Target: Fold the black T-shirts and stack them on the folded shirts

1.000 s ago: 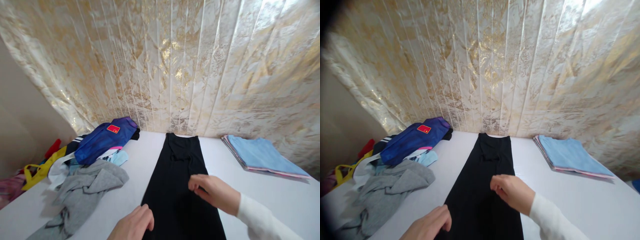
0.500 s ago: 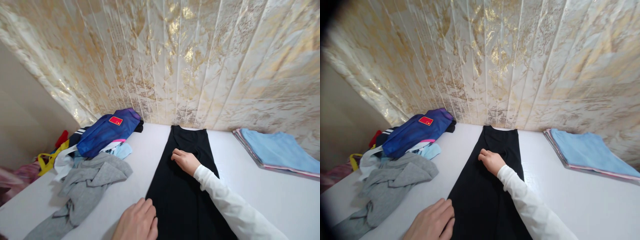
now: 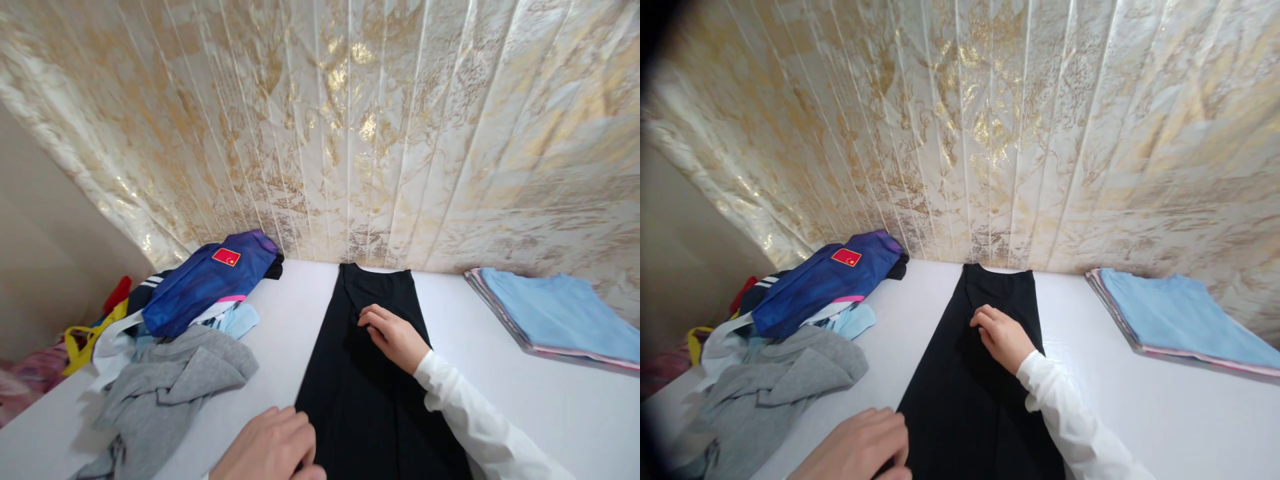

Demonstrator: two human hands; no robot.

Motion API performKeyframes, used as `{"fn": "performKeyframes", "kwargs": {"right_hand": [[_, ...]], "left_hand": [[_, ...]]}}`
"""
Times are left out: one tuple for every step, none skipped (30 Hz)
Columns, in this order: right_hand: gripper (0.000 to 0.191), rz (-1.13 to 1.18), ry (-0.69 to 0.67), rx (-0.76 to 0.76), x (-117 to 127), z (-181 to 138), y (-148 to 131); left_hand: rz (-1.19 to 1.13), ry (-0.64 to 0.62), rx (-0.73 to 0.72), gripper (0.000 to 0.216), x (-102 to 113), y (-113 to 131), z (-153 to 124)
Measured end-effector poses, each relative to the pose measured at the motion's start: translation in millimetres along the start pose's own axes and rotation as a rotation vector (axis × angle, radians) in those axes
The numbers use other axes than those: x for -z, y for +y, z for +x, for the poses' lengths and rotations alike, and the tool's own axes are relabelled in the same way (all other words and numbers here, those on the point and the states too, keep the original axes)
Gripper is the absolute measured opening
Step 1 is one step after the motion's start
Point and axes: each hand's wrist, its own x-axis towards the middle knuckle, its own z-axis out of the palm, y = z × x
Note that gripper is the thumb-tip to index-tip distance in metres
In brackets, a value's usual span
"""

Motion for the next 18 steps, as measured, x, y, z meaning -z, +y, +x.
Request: {"fn": "performKeyframes", "kwargs": {"right_hand": [[0.026, 0.009, 0.023, -0.059, 9, -4, 10], [0.025, 0.015, 0.043, -0.122, 17, -9, 21], [0.024, 0.019, 0.059, -0.183, 26, -14, 35], [0.023, 0.023, 0.069, -0.236, 35, -18, 49], [0.022, 0.026, 0.076, -0.282, 44, -23, 64], [0.022, 0.026, 0.083, -0.32, 52, -27, 79], [0.023, 0.023, 0.09, -0.353, 60, -29, 94], [0.024, 0.016, 0.099, -0.384, 67, -30, 108], [0.024, 0.003, 0.108, -0.412, 74, -29, 121], [0.024, -0.014, 0.118, -0.437, 80, -26, 133], [0.023, -0.031, 0.127, -0.458, 84, -21, 144], [0.023, -0.046, 0.131, -0.472, 88, -15, 154], [0.023, -0.059, 0.133, -0.481, 89, -8, 163], [0.024, -0.067, 0.13, -0.487, 89, 1, 172], [0.025, -0.07, 0.125, -0.489, 88, 10, 179], [0.027, -0.068, 0.115, -0.486, 85, 19, 186], [0.028, -0.063, 0.101, -0.48, 82, 28, 193], [0.028, -0.054, 0.083, -0.474, 78, 35, 199]], "left_hand": [[-0.032, 0.014, 0.023, 0.01, 9, -3, 10], [-0.047, 0.036, 0.04, 0.008, 16, -7, 21], [-0.047, 0.057, 0.039, 0.009, 22, -9, 34], [-0.034, 0.067, 0.021, 0.011, 26, -11, 48], [-0.012, 0.068, -0.017, 0.013, 28, -12, 63], [0.017, 0.062, -0.073, 0.014, 29, -11, 78], [0.049, 0.054, -0.146, 0.015, 29, -9, 94], [0.082, 0.051, -0.226, 0.016, 28, -6, 111], [0.111, 0.054, -0.309, 0.017, 25, -1, 127], [0.137, 0.069, -0.389, 0.018, 22, 4, 144], [0.16, 0.095, -0.459, 0.018, 16, 10, 160], [0.179, 0.133, -0.518, 0.015, 9, 17, 177], [0.197, 0.182, -0.562, 0.009, -1, 23, 194], [0.216, 0.236, -0.591, 0.007, -13, 29, 210], [0.231, 0.286, -0.613, 0.012, -27, 34, 225], [0.243, 0.323, -0.622, 0.015, -41, 39, 238], [0.238, 0.35, -0.614, 0.019, -57, 42, 250], [0.219, 0.366, -0.585, 0.022, -71, 45, 258]]}}
